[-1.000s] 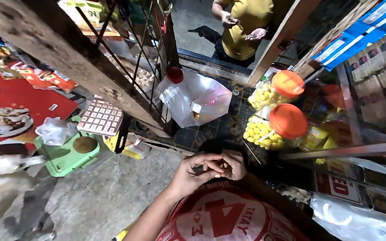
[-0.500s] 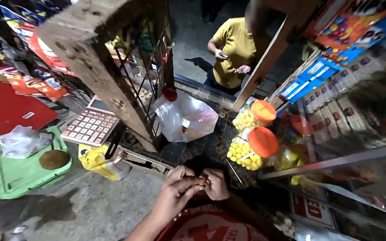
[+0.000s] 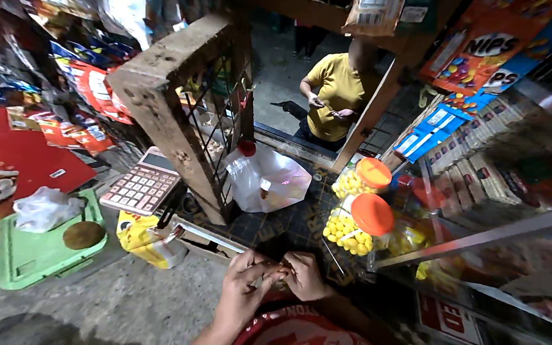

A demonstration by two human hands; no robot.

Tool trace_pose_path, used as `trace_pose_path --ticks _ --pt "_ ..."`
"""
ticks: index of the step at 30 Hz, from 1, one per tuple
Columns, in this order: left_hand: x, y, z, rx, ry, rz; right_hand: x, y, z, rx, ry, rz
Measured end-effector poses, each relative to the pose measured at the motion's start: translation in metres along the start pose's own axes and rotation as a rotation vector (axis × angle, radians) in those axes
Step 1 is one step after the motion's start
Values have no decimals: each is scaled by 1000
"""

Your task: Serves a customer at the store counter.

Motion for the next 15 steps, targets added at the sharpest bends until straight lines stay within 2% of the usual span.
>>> trace_pose_path --ticks 9,15 --pt "5 -1 -5 -24 -14 12 -2 3 2 20 -2 -51" --pt "16 -6 -13 -18 -61 137 -4 4 1 -8 58 -109"
Point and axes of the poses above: each hand's wrist, its own z-axis away from the middle knuckle, its own x-axis out of the palm, y = z × x, the point moved 10 cm from there along -z, towards the middle knuckle, and after that the axes turned 7 degrees about x, right-handed, at the moved point
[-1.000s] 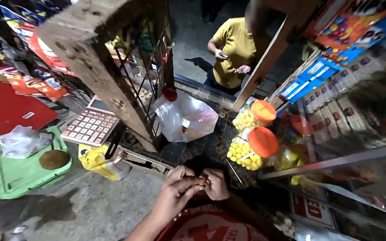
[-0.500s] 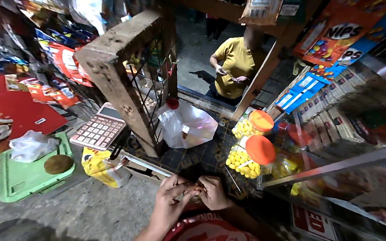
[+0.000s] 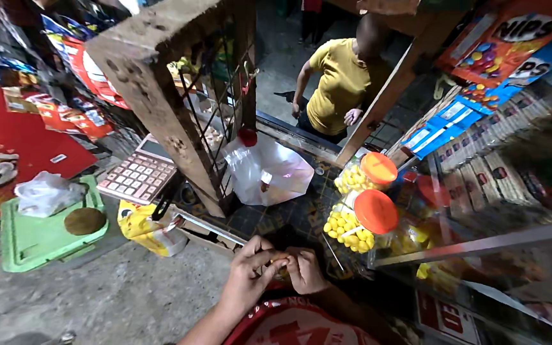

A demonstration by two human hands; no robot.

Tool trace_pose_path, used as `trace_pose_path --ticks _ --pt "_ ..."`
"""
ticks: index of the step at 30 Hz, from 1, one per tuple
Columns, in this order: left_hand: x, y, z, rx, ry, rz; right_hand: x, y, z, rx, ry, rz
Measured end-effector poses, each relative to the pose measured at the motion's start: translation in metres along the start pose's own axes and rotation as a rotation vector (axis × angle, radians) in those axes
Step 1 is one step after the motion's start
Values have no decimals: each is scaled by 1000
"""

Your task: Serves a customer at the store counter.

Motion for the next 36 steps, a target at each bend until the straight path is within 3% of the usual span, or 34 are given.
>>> trace_pose_path --ticks 15,28,36 --pt "11 -4 -7 -20 -66 68 -2 -1 0 -1 16 -19" --pt "9 4 9 -53 -45 -60 6 -8 4 -74 -66 61" --pt "-9 2 35 -143 139 -13 11 -8 1 -43 -134 105"
Point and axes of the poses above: each hand's wrist, its own z-axis away from the middle knuckle, its own x-axis out of the palm, y = z × x, the point moved 10 cm from there along -z, towards the middle knuckle, and after that the axes turned 7 degrees about x, right-handed, at the moved point
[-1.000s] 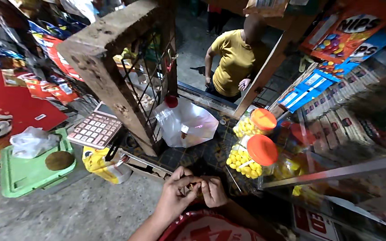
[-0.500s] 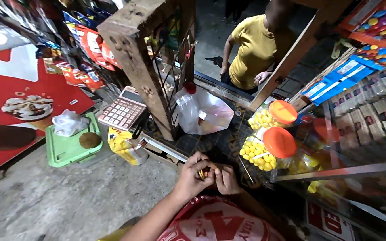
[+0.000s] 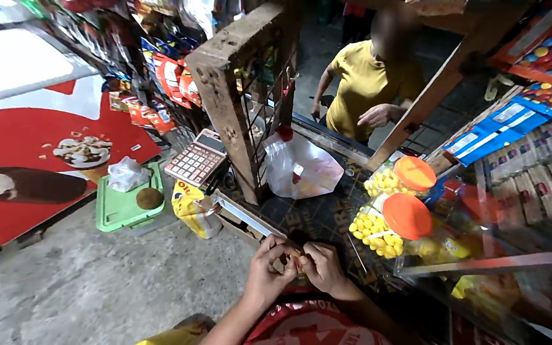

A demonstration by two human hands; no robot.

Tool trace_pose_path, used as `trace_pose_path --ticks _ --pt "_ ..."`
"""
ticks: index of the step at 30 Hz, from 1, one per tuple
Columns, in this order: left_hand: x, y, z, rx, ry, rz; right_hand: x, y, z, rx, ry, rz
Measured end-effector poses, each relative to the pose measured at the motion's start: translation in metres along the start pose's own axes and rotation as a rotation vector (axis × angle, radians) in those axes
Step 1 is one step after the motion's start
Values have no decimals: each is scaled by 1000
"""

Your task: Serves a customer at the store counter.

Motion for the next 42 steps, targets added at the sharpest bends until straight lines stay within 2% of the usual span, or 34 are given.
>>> trace_pose_path --ticks 6,13,15,17,20,22,26,29,32,35,38,42 --pt "-9 -7 -8 -27 36 -4 -5 10 -1 88 27 -100" --pt "-49 -24 -30 13 28 -28 -2 12 -2 148 61 -43" --pt "-59 -37 -33 -30 10 -34 1 21 -2 275 23 -135" --pt "-62 -48 -35 -100 -53 -23 4 32 -3 488 -37 -314" --pt "-48 -61 -38 -172 -244 11 4 38 -13 746 -110 -554" --pt "-34 -63 -39 -136 -392 24 -10 28 -30 685 -30 -510" --pt "-9 -58 -43 105 -547 -3 -57 -14 -80 331 295 -55" --pt "3 -55 -53 250 -581 1 -67 -26 -111 287 390 194" --pt "17 -56 -63 321 -642 40 -67 -23 -134 314 399 370" --pt "30 -64 -69 357 -700 87 -74 -16 -149 361 399 301" --pt "37 -80 -71 310 -711 117 -86 -20 -159 385 430 200" --pt "36 -81 -72 300 -740 156 -87 -9 -165 398 464 126"
Point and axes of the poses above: each hand's wrist, its own z-axis away from the middle knuckle, its own x-axis out of the palm, y = z × x, the point moved 10 cm from there along -z, towards the middle knuckle, and after that the axes turned 7 degrees about x, right-handed, at the moved point
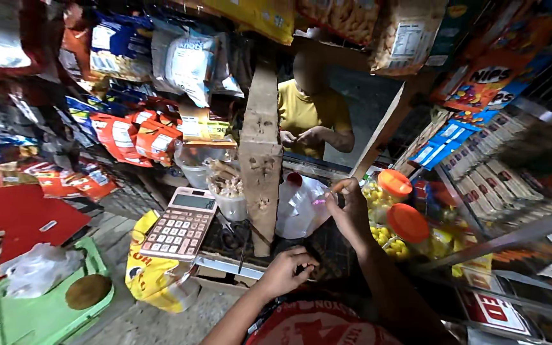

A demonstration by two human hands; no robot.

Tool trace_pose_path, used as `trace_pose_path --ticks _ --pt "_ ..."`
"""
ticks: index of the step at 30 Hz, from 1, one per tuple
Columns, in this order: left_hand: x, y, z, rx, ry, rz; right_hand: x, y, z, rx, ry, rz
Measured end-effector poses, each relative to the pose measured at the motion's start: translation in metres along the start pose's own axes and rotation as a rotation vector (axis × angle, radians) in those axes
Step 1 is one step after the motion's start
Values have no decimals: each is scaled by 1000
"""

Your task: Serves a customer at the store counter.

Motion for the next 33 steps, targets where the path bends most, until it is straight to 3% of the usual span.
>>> trace_pose_path --ticks 6,11,16,22,29,33 --pt "-14 -3 -2 10 11 228 23 5 -10 99 -203 -71" --pt "-18 -9 -3 19 11 354 30 -5 -14 129 -333 -327" --pt "-18 -12 -2 -10 -13 410 39 -19 -10 -8 -379 -504" --pt "-17 -13 -1 -17 -14 417 36 -31 -6 -102 -245 -523" --pt "-18 -15 0 -23 1 426 29 -33 3 -154 -323 -514" --pt "-22 -14 3 -162 66 406 25 -42 25 -283 -263 -373"
Point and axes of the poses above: each hand's wrist, its own z-axis away from the middle knuckle, its own x-axis out of the palm, y = z × x, the point moved 10 cm from there along -z, towards the middle knuckle, and after that the axes turned 7 degrees about x, right-handed, at the moved point
